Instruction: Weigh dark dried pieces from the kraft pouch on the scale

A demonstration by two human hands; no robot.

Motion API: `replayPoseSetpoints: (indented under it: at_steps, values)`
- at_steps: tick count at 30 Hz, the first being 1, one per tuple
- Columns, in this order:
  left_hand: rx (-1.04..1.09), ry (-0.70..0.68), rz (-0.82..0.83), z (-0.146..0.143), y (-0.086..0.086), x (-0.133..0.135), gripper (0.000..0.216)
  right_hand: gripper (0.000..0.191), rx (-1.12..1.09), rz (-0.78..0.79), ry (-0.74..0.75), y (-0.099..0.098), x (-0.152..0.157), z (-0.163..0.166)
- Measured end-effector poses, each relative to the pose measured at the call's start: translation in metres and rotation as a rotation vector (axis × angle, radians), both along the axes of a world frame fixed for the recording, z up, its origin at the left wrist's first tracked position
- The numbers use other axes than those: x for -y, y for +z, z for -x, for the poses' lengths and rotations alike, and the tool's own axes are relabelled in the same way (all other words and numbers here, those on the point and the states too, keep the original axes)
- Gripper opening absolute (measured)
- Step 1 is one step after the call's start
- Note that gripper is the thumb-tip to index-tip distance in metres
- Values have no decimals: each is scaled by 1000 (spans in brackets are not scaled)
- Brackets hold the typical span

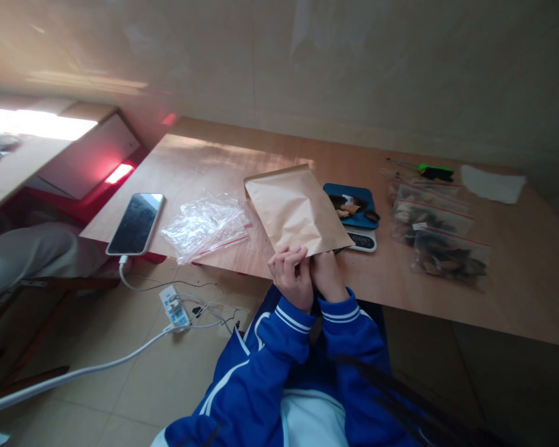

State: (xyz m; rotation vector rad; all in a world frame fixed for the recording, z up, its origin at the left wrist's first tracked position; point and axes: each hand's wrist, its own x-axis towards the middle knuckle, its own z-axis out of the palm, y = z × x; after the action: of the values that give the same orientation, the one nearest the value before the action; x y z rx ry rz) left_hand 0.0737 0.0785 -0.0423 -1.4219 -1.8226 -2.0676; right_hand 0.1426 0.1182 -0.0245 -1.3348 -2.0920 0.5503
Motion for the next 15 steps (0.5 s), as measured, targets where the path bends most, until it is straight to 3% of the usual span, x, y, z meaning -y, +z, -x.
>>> replayPoseSetpoints:
  at_steps: [4,10,12,15]
  values:
    - [6,-27,25,15,9,-4,8,26,-75,32,-18,16,10,-9]
    - [50,-76,29,47,28,-14,6,17,-358,90,229,70,33,-22]
    - [70,-90,32,56,33,-16,6,14,-431,81,228,81,37,-26]
    - [101,-93,41,72,36,-19,5,9,-571,72,120,82,36,-30]
